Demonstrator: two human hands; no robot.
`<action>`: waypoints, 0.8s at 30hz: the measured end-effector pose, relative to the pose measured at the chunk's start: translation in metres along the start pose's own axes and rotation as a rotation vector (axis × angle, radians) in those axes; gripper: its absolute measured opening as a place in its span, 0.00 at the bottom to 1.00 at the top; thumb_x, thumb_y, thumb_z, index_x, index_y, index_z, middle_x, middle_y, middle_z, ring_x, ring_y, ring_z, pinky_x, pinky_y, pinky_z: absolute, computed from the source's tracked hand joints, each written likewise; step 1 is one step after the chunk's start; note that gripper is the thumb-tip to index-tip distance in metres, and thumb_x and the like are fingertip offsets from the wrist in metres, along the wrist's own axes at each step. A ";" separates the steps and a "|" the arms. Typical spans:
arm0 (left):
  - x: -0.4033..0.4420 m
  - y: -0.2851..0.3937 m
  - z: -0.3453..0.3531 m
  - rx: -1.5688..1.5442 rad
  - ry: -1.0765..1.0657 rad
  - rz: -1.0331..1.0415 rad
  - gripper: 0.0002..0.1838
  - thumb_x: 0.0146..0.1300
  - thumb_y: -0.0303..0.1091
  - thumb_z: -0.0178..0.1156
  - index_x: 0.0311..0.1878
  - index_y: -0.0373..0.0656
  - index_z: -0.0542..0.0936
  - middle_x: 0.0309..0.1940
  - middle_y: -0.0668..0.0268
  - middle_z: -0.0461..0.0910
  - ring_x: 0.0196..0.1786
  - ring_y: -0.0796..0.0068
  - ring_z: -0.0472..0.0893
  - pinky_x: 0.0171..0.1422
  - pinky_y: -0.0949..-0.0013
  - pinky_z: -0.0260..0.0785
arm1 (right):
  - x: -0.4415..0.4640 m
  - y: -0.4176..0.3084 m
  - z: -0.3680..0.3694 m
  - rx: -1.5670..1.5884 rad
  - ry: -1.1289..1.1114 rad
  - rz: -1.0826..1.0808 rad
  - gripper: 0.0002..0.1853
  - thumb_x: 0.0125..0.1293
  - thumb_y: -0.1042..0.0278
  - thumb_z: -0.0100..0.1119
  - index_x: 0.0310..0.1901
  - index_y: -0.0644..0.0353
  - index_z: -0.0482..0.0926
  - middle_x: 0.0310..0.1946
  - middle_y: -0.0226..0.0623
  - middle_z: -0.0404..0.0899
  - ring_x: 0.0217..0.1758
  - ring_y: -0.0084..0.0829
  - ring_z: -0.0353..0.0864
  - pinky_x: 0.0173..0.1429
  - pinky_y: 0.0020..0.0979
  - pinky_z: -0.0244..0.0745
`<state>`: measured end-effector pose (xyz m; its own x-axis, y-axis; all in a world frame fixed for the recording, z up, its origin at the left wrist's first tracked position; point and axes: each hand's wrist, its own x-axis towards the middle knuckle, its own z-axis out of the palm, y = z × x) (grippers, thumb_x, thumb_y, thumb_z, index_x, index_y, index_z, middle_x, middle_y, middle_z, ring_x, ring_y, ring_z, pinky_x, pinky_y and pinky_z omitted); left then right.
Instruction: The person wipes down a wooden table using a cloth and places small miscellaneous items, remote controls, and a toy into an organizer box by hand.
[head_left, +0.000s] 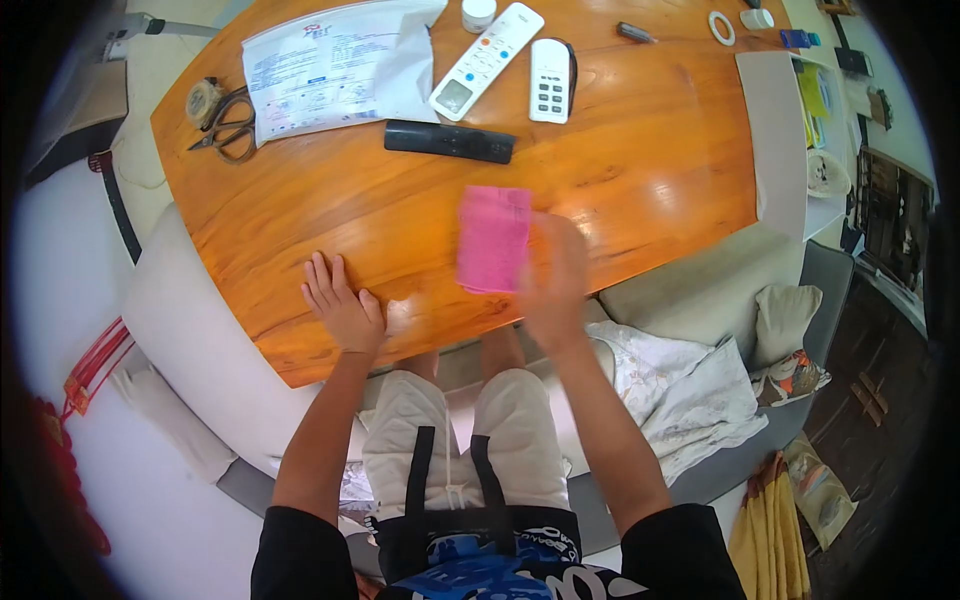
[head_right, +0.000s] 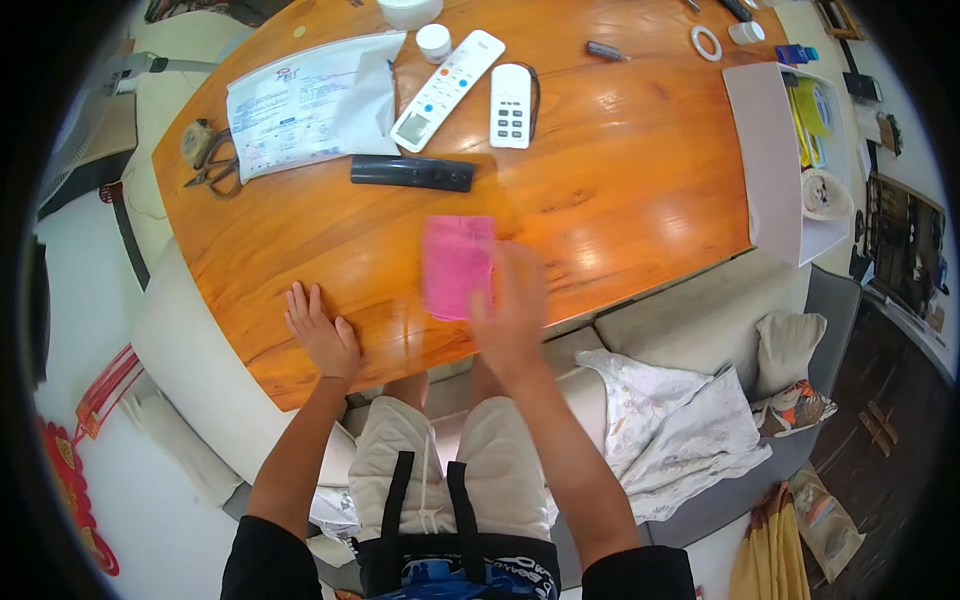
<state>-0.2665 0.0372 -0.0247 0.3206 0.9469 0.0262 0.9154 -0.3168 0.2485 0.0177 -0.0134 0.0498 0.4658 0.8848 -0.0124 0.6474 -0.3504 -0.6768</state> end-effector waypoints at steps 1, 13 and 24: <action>0.000 0.000 0.000 0.004 0.000 0.007 0.31 0.66 0.38 0.46 0.72 0.37 0.65 0.79 0.47 0.53 0.81 0.45 0.49 0.82 0.39 0.36 | 0.000 -0.015 0.010 -0.001 -0.100 -0.004 0.30 0.61 0.70 0.61 0.67 0.60 0.70 0.66 0.47 0.70 0.69 0.49 0.68 0.75 0.51 0.58; 0.038 0.084 -0.019 -0.363 -0.113 0.057 0.29 0.58 0.24 0.54 0.67 0.41 0.68 0.76 0.47 0.57 0.78 0.43 0.55 0.80 0.37 0.38 | -0.032 0.069 -0.001 -0.509 -0.079 0.015 0.37 0.66 0.64 0.56 0.76 0.58 0.58 0.79 0.46 0.54 0.83 0.49 0.49 0.81 0.58 0.42; 0.050 0.159 0.034 -0.028 -0.174 0.113 0.38 0.62 0.40 0.55 0.76 0.44 0.61 0.80 0.49 0.50 0.81 0.41 0.46 0.79 0.31 0.31 | -0.006 0.061 0.000 -0.387 -0.131 0.015 0.38 0.66 0.59 0.58 0.75 0.62 0.60 0.77 0.52 0.54 0.82 0.51 0.46 0.82 0.58 0.41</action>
<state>-0.0969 0.0322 -0.0174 0.4602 0.8807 -0.1120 0.8649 -0.4163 0.2806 0.0546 -0.0397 0.0081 0.4123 0.9016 -0.1307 0.8321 -0.4311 -0.3490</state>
